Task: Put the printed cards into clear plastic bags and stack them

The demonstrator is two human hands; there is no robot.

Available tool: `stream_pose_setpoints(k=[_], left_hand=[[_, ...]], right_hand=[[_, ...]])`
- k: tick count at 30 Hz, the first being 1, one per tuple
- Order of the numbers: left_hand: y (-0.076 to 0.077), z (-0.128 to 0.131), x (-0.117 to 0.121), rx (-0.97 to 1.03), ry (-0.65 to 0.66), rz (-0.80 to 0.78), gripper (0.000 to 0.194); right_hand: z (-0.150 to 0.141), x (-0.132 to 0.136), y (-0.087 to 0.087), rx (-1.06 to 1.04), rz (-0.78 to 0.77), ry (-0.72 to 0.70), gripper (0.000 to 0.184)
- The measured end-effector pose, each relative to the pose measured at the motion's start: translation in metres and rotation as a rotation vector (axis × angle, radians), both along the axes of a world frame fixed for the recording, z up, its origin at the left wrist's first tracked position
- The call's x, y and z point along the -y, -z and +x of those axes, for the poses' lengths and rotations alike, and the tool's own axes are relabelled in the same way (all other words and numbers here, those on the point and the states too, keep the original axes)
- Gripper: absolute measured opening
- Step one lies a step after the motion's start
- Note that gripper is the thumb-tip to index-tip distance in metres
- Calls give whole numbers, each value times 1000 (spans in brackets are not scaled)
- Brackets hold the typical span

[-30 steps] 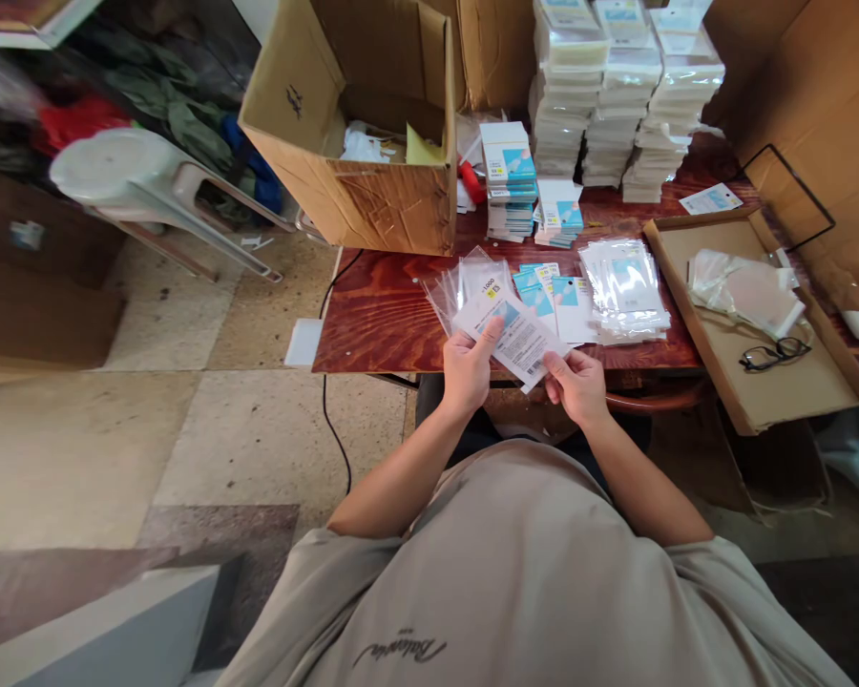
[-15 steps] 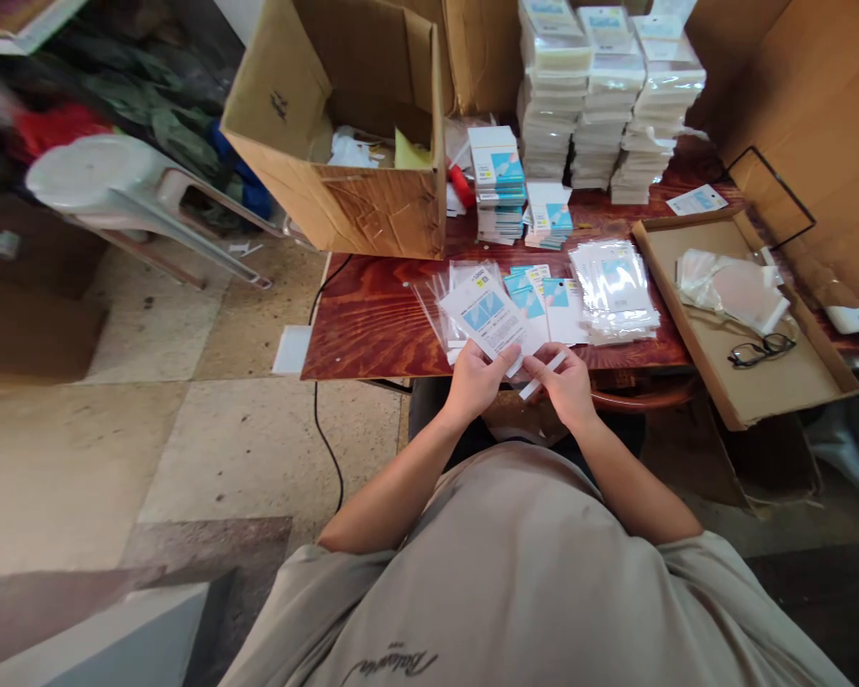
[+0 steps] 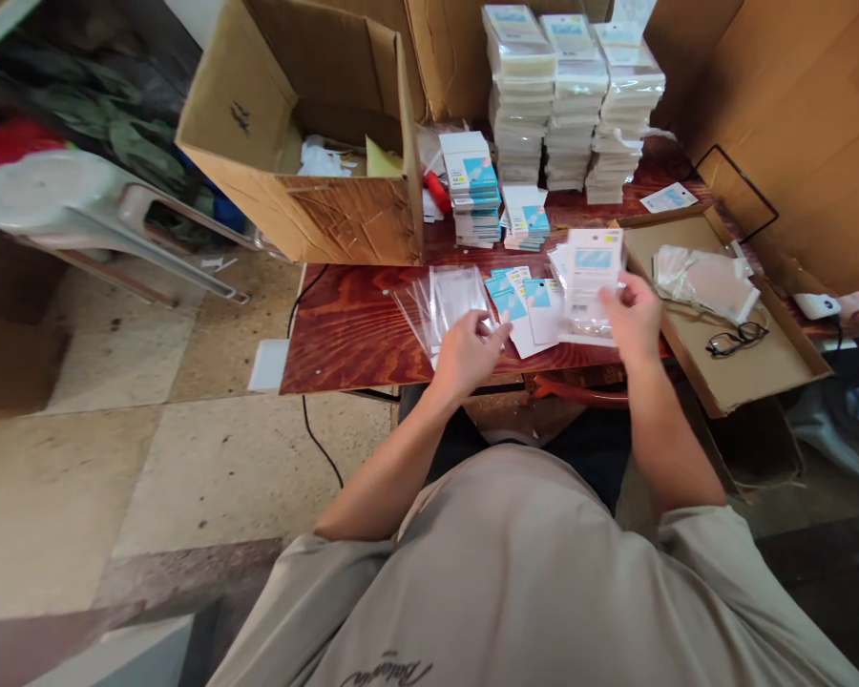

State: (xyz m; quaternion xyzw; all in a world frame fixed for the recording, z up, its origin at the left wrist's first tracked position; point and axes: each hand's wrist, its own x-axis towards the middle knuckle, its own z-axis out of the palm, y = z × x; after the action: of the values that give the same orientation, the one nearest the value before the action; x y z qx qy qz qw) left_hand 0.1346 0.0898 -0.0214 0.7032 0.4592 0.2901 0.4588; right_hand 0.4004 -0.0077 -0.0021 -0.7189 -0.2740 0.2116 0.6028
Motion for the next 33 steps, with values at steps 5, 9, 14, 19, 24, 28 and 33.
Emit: stream_pose_setpoints(k=[5,9,14,19,24,28,33], left_hand=[[10,-25,-53,-392,-331,150,50],[18,-34,-74,-461,-290,3,47],[13,-36,-75,-566,-224,40,24],[2,-42,-67,-717,-101,148,35],[0,-49,-59,-415,-202,267,33],[6,-40,-55,246,-278,-168,22],[10,-17,-46,625,-306,-456,30]], right_hand=[[41,-14,1,701,-463,78,60],[-17,-14,10,995,-437,-126,33],[-78,-20,5,1133,-729,-454,53],[-87,-26,-4,1145,-923,-545,44],[-83,-26,-10,1156,-852,-411,34],[-70,-9,-25,1062,-512,-161,42],[-79,28,-31,435,-165,-433,47]])
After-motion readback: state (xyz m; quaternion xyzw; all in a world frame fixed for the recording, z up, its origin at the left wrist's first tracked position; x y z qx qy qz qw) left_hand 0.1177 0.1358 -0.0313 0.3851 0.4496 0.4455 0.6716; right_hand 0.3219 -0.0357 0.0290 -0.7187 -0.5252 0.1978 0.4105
